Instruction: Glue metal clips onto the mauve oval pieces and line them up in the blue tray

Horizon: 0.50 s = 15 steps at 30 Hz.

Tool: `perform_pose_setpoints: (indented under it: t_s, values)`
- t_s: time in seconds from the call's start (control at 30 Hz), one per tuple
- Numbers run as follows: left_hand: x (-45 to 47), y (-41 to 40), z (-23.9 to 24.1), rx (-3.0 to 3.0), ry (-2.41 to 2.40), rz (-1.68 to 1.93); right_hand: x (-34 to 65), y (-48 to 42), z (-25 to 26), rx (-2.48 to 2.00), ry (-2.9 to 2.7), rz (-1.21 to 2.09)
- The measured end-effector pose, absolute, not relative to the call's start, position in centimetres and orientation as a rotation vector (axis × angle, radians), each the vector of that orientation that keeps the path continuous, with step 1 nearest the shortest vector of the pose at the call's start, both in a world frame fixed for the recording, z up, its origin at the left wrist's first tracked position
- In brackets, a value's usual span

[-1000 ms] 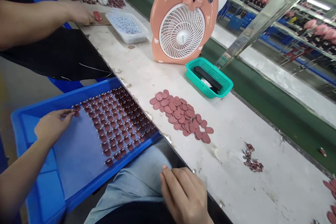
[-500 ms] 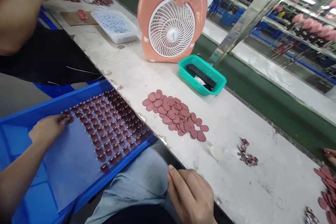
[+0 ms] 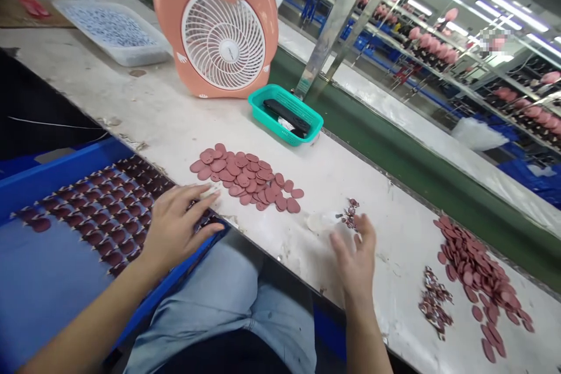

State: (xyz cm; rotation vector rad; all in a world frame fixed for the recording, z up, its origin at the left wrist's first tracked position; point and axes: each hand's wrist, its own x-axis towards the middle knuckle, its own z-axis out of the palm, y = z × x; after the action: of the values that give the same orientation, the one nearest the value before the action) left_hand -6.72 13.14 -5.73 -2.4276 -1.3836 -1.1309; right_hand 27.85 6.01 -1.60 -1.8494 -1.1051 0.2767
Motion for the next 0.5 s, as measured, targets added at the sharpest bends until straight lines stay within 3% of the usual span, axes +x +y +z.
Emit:
perform_pose_setpoints:
  t_s: [0.17, 0.37, 0.5]
  values:
    - [-5.2, 14.4, -5.1, -2.575, -1.240, -1.059, 27.2, 8.0, -1.7, -1.849, -1.184, 0.509]
    - [-5.3, 12.8, -6.2, -2.496, -1.049, -1.368, 24.4, 8.1, -0.4, -1.623, -1.040, 0.707]
    - [-4.0, 10.0, -5.3, -2.410, -0.891, -1.591, 19.6, 6.1, -0.1, -1.464, -0.992, 1.093]
